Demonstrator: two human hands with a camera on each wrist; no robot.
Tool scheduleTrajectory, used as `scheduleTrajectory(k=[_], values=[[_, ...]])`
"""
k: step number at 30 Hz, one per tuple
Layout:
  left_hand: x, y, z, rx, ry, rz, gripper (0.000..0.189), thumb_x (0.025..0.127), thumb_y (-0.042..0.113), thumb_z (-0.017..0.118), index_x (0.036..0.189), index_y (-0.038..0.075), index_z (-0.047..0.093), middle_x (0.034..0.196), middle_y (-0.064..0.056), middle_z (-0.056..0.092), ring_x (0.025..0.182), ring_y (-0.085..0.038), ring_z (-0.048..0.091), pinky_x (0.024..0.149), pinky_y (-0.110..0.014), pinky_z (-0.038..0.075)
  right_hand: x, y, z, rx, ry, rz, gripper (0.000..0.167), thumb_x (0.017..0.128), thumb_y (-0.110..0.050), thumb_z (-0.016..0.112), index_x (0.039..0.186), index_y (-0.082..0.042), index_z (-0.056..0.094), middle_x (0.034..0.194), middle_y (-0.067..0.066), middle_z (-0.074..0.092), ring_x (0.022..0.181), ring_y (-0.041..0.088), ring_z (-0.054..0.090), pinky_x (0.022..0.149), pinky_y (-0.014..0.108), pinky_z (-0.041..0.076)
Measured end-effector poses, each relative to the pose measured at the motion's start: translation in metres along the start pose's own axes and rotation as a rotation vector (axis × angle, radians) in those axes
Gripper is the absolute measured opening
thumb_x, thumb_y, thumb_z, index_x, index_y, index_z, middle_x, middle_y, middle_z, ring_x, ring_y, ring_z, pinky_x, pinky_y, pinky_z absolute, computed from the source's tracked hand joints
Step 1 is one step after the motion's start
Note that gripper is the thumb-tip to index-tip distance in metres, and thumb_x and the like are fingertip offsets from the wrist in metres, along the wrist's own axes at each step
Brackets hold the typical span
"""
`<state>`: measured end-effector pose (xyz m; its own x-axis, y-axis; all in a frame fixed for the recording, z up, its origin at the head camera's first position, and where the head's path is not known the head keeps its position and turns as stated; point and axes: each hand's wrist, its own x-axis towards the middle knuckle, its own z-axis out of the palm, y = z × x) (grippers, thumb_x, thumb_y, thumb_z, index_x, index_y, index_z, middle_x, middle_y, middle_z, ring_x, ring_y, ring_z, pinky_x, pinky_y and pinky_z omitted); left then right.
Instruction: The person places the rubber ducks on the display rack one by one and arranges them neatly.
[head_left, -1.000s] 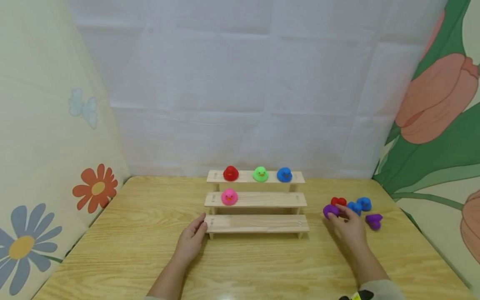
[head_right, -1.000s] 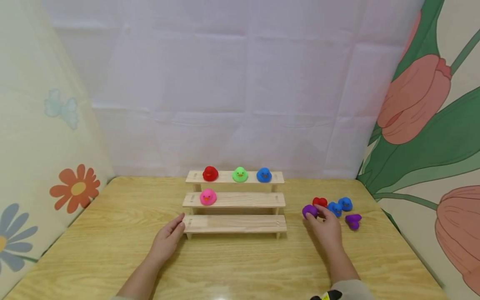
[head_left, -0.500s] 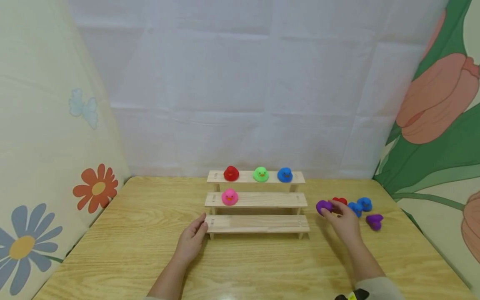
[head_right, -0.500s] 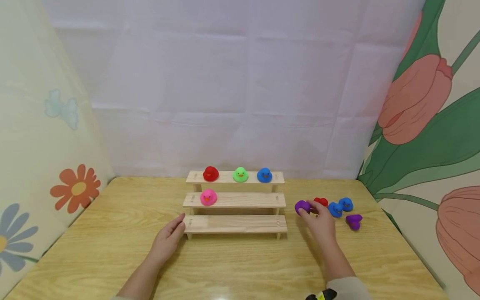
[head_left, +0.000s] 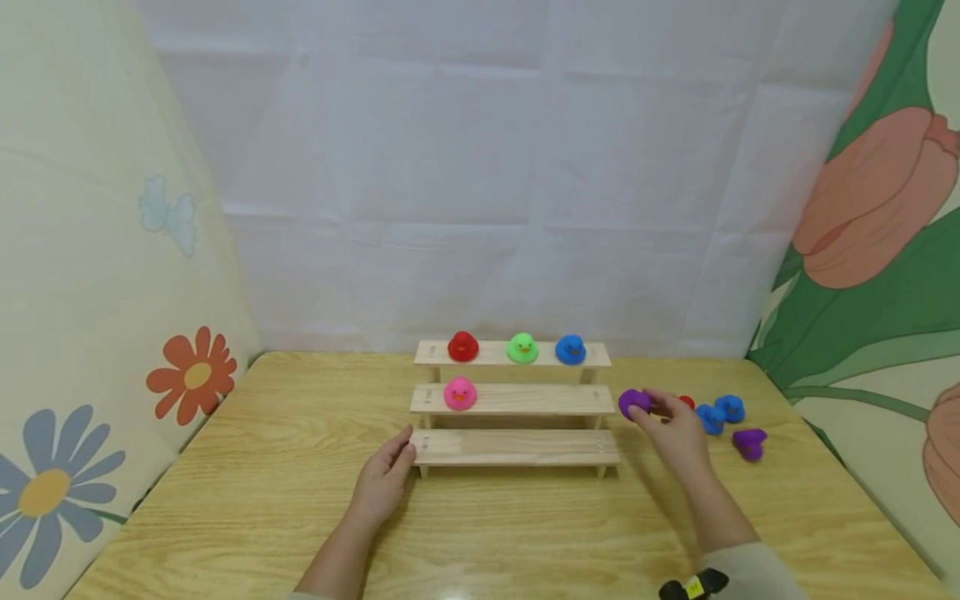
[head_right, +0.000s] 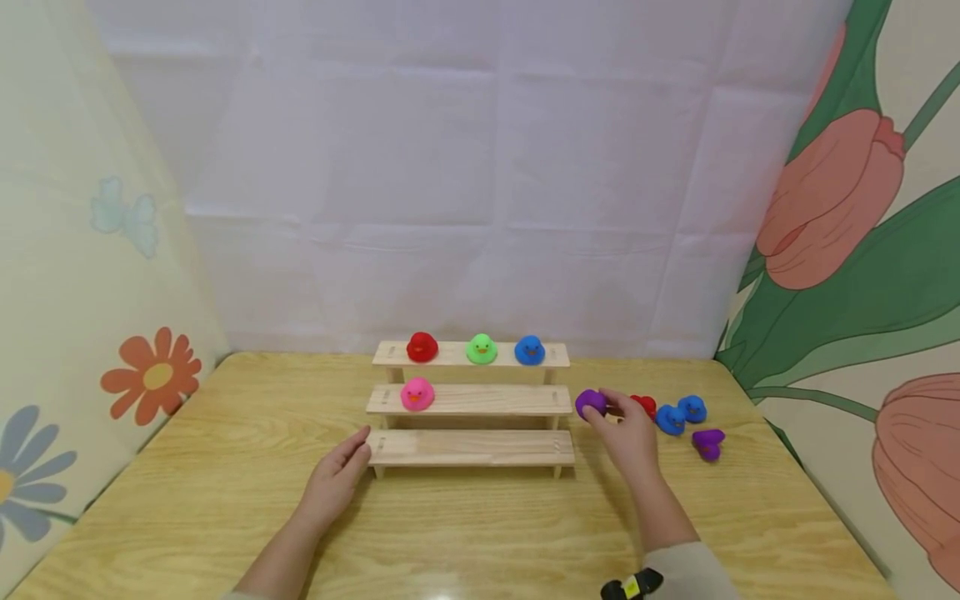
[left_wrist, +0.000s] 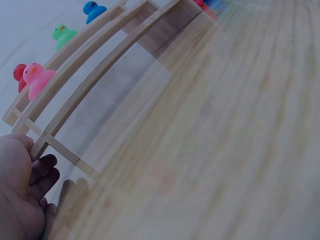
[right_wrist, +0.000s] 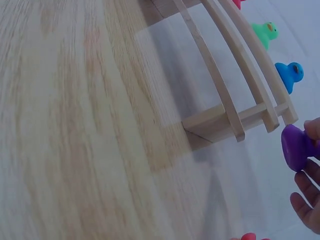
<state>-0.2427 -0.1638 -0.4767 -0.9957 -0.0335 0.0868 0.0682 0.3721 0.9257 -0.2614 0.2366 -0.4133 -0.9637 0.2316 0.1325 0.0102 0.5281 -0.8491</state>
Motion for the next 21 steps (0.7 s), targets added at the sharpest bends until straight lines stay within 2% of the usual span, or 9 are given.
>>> scheduleTrajectory(k=[21], values=[[-0.002, 0.002, -0.002, 0.018, 0.005, 0.014, 0.047, 0.105, 0.021, 0.044, 0.146, -0.003, 0.041, 0.149, -0.021, 0.044, 0.142, -0.036, 0.037, 0.118, -0.048, 0.031, 0.001, -0.03, 0.031, 0.087, -0.022, -0.053, 0.048, 0.09, -0.019, 0.071, 0.132, 0.002, 0.057, 0.129, 0.025, 0.062, 0.119, 0.037, 0.058, 0.104, 0.049, 0.048]])
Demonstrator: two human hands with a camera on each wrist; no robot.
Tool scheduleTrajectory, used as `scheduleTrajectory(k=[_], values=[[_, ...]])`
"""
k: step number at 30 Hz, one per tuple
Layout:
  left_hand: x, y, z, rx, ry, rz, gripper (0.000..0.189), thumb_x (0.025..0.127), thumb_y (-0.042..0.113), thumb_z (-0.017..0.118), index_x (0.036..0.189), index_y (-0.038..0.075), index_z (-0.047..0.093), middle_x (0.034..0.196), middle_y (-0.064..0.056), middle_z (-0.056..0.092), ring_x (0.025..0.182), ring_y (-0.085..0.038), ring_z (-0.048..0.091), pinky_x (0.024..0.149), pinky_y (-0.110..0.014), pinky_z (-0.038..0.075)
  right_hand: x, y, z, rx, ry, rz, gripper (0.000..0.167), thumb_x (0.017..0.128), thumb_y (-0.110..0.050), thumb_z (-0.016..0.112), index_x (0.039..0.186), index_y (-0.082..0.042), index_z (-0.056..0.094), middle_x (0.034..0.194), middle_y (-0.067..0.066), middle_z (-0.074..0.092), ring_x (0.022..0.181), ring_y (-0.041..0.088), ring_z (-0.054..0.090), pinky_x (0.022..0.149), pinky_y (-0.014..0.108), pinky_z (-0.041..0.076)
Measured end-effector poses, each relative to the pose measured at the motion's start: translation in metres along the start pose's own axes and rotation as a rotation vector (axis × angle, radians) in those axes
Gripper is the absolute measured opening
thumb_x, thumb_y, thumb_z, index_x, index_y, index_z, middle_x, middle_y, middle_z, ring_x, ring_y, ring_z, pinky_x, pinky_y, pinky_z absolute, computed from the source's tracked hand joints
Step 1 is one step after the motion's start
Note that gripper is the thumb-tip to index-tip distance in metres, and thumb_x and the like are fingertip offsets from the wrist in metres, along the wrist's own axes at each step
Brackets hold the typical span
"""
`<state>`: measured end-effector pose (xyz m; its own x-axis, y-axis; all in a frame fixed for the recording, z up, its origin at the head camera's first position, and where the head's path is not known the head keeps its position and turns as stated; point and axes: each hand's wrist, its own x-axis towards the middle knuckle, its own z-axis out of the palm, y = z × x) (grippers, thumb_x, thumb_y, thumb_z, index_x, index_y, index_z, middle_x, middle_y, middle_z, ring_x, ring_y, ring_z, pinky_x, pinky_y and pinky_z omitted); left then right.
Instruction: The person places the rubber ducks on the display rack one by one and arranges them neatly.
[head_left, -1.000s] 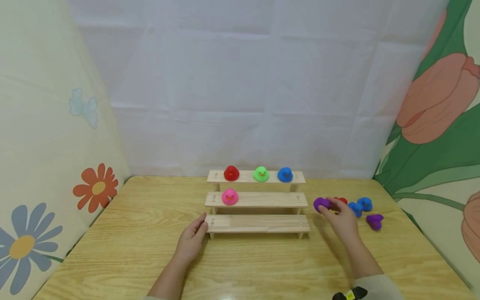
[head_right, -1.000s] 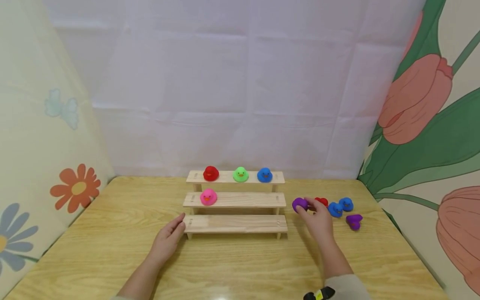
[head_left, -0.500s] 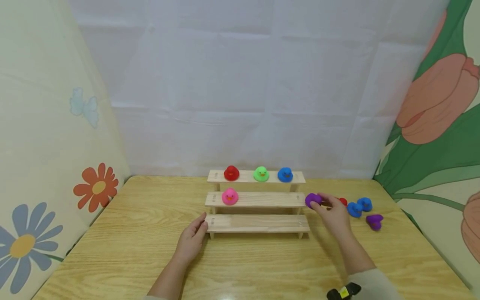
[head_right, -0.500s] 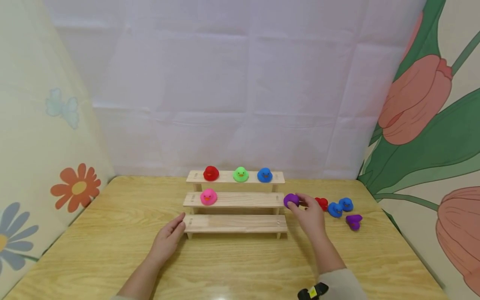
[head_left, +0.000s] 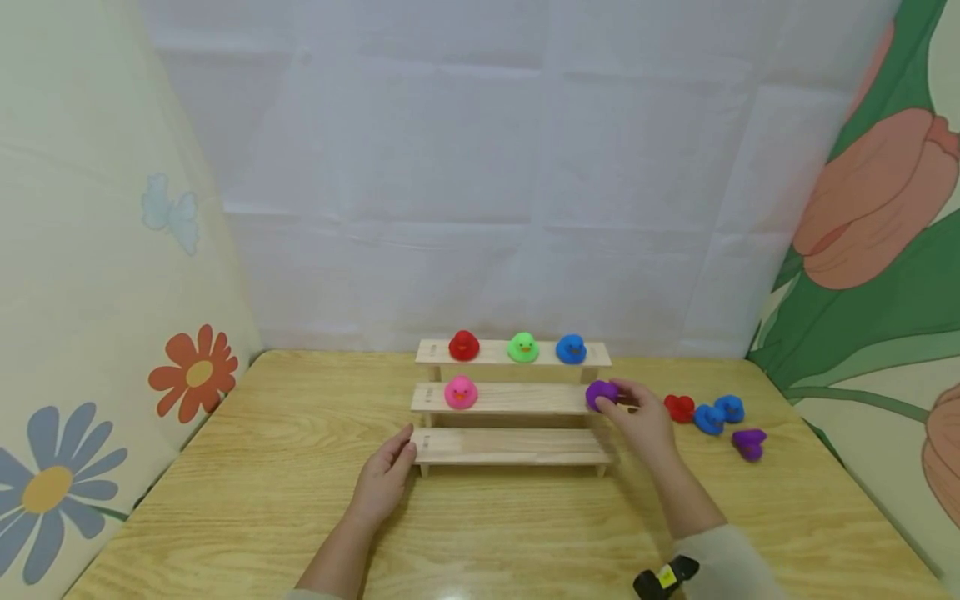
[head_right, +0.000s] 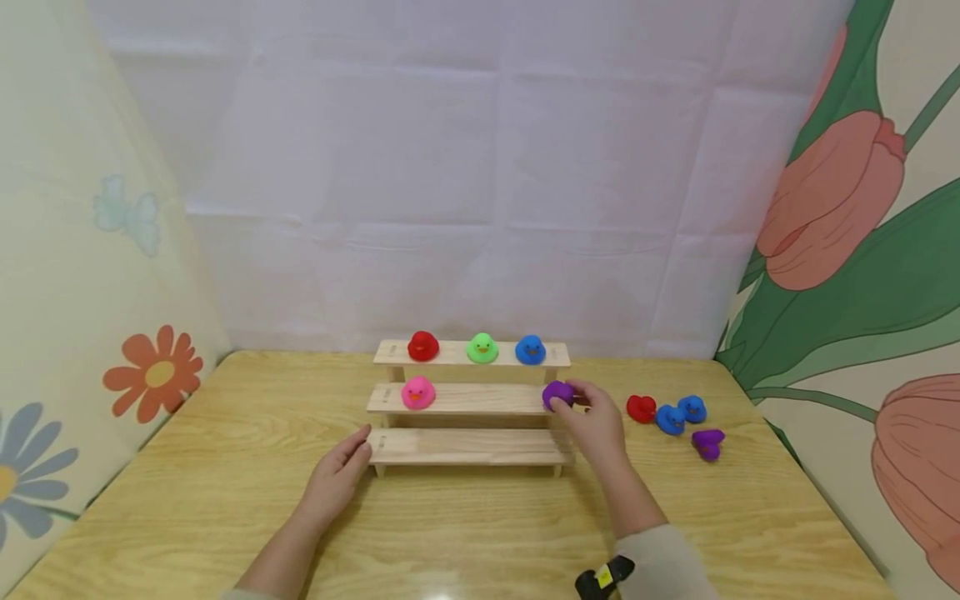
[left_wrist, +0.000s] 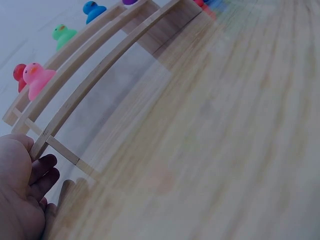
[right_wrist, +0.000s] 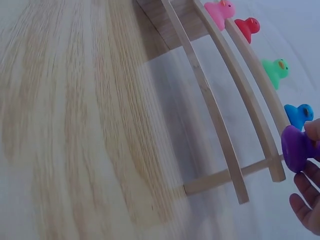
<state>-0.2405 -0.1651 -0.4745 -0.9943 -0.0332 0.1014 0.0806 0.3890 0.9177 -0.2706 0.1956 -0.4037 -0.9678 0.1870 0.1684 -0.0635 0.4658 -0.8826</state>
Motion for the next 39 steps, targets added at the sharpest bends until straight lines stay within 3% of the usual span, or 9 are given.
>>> scheduleTrajectory(k=[10, 30, 39], values=[[0.003, -0.001, 0.001, -0.008, -0.001, -0.019, 0.047, 0.105, 0.02, 0.044, 0.146, -0.003, 0.041, 0.15, -0.022, 0.043, 0.142, -0.036, 0.036, 0.119, -0.048, 0.031, -0.001, -0.009, 0.018, 0.05, -0.017, 0.024, 0.048, 0.091, -0.019, 0.071, 0.133, -0.001, 0.057, 0.125, 0.024, 0.063, 0.112, 0.035, 0.061, 0.1, 0.044, 0.053], [0.001, 0.0, 0.001, -0.012, -0.002, -0.022, 0.046, 0.105, 0.02, 0.045, 0.146, -0.002, 0.042, 0.149, -0.022, 0.044, 0.142, -0.037, 0.037, 0.118, -0.048, 0.031, 0.0, -0.025, 0.052, 0.054, -0.034, -0.055, 0.042, 0.087, -0.015, 0.074, 0.124, 0.002, 0.063, 0.113, 0.022, 0.067, 0.101, 0.031, 0.066, 0.09, 0.038, 0.059], [0.001, -0.001, 0.002, -0.022, 0.001, -0.011, 0.046, 0.105, 0.018, 0.045, 0.145, -0.004, 0.042, 0.147, -0.023, 0.046, 0.14, -0.037, 0.039, 0.118, -0.048, 0.032, -0.001, -0.032, 0.065, 0.029, -0.046, -0.049, 0.043, 0.086, -0.018, 0.075, 0.124, 0.0, 0.064, 0.115, 0.021, 0.068, 0.105, 0.032, 0.066, 0.094, 0.041, 0.058]])
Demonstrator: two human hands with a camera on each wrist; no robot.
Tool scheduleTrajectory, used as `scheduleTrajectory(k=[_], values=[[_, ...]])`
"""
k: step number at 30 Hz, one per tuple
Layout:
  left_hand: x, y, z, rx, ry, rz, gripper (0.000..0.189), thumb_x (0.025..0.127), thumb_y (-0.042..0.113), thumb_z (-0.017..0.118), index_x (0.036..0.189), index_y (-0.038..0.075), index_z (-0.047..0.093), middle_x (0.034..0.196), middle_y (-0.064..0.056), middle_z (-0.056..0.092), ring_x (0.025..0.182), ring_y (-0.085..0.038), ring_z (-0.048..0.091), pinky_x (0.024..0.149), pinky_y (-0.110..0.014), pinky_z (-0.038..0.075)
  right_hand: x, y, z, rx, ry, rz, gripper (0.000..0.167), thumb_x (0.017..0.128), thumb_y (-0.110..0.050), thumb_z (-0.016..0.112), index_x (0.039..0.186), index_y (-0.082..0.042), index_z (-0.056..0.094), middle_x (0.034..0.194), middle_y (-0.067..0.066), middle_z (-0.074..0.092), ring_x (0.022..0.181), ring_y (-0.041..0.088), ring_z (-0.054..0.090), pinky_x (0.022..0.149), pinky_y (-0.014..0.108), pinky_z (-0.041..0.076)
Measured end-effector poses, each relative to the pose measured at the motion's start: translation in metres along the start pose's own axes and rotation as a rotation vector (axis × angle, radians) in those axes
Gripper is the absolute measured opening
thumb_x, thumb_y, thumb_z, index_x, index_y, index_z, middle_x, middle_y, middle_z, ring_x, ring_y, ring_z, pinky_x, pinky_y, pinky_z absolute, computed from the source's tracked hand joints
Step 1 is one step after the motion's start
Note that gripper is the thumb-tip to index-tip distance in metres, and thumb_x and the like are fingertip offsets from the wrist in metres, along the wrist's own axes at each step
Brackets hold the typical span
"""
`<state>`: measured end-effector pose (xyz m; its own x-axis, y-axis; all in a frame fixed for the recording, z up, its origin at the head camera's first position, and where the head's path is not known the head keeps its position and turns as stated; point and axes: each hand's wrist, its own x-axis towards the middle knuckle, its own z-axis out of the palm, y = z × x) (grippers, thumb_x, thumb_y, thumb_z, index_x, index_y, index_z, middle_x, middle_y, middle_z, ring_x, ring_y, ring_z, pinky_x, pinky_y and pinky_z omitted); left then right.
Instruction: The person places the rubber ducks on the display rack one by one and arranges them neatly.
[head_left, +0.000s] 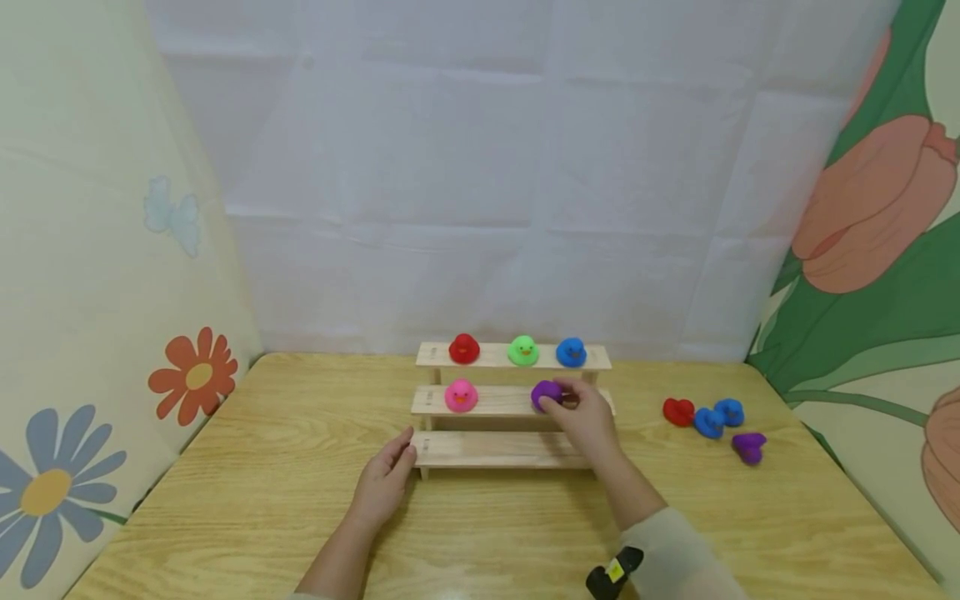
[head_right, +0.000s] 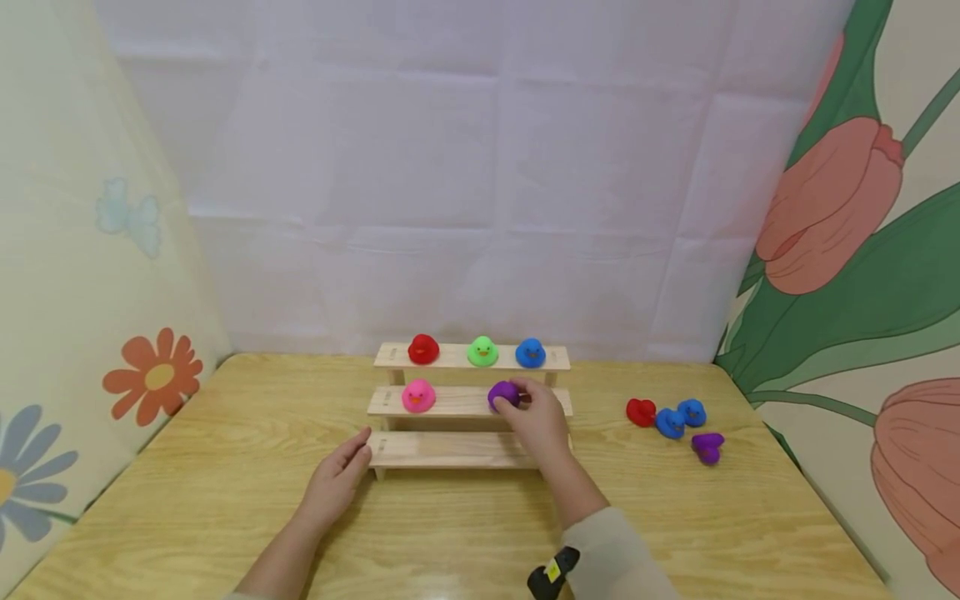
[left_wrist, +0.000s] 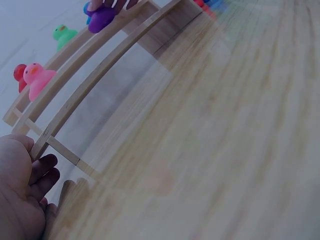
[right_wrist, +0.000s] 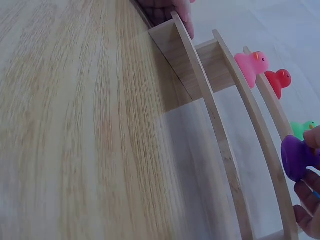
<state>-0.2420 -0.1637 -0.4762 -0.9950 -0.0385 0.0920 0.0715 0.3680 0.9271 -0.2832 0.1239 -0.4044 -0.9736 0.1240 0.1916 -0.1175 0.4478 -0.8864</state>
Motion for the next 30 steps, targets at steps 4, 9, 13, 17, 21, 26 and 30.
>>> scheduleTrajectory(k=[4, 9, 13, 17, 21, 26, 30], values=[[0.0, -0.001, 0.0, 0.005, -0.001, 0.0, 0.046, 0.105, 0.018, 0.045, 0.145, -0.004, 0.042, 0.147, -0.023, 0.046, 0.14, -0.037, 0.039, 0.118, -0.048, 0.032, 0.0, -0.002, 0.006, -0.001, -0.003, 0.007, 0.044, 0.086, -0.019, 0.075, 0.124, -0.001, 0.064, 0.115, 0.02, 0.068, 0.105, 0.032, 0.067, 0.093, 0.04, 0.058], [0.0, -0.001, 0.0, 0.006, -0.002, -0.003, 0.046, 0.105, 0.019, 0.045, 0.145, -0.003, 0.042, 0.148, -0.023, 0.045, 0.141, -0.037, 0.038, 0.118, -0.048, 0.032, 0.0, -0.006, 0.013, 0.015, -0.021, 0.014, 0.044, 0.087, -0.019, 0.074, 0.125, -0.001, 0.063, 0.116, 0.02, 0.068, 0.106, 0.032, 0.066, 0.093, 0.04, 0.058], [-0.001, -0.001, 0.0, 0.006, -0.005, -0.007, 0.047, 0.105, 0.02, 0.045, 0.145, -0.003, 0.042, 0.148, -0.023, 0.044, 0.141, -0.037, 0.038, 0.118, -0.048, 0.031, -0.001, -0.008, 0.018, 0.005, -0.024, 0.005, 0.043, 0.087, -0.019, 0.075, 0.124, -0.001, 0.064, 0.115, 0.019, 0.068, 0.105, 0.031, 0.066, 0.093, 0.04, 0.058], [-0.001, -0.002, 0.0, -0.001, -0.008, -0.009, 0.047, 0.105, 0.02, 0.045, 0.146, -0.003, 0.042, 0.148, -0.023, 0.044, 0.141, -0.037, 0.038, 0.118, -0.048, 0.031, -0.002, -0.012, 0.022, -0.021, -0.02, 0.0, 0.043, 0.086, -0.021, 0.075, 0.124, -0.002, 0.065, 0.115, 0.018, 0.069, 0.105, 0.031, 0.066, 0.094, 0.041, 0.057], [-0.002, -0.001, 0.0, -0.017, -0.015, -0.013, 0.047, 0.105, 0.02, 0.045, 0.146, -0.003, 0.04, 0.149, -0.023, 0.043, 0.142, -0.036, 0.037, 0.118, -0.047, 0.032, -0.003, -0.014, 0.025, -0.057, -0.026, -0.002, 0.043, 0.087, -0.023, 0.074, 0.125, -0.004, 0.065, 0.119, 0.017, 0.067, 0.109, 0.03, 0.065, 0.097, 0.042, 0.056], [-0.002, 0.001, 0.0, -0.024, -0.016, -0.018, 0.047, 0.105, 0.02, 0.044, 0.146, -0.004, 0.04, 0.15, -0.023, 0.042, 0.142, -0.036, 0.037, 0.118, -0.047, 0.031, -0.003, -0.016, 0.029, -0.071, -0.029, -0.001, 0.044, 0.087, -0.025, 0.074, 0.126, -0.006, 0.065, 0.123, 0.016, 0.065, 0.112, 0.03, 0.063, 0.099, 0.043, 0.055], [-0.002, 0.001, 0.0, -0.032, -0.017, -0.019, 0.047, 0.105, 0.019, 0.044, 0.146, -0.004, 0.04, 0.15, -0.023, 0.042, 0.142, -0.036, 0.037, 0.118, -0.047, 0.031, -0.002, -0.016, 0.033, -0.095, -0.018, -0.004, 0.044, 0.086, -0.026, 0.075, 0.124, -0.007, 0.066, 0.122, 0.015, 0.066, 0.11, 0.029, 0.064, 0.098, 0.043, 0.055]])
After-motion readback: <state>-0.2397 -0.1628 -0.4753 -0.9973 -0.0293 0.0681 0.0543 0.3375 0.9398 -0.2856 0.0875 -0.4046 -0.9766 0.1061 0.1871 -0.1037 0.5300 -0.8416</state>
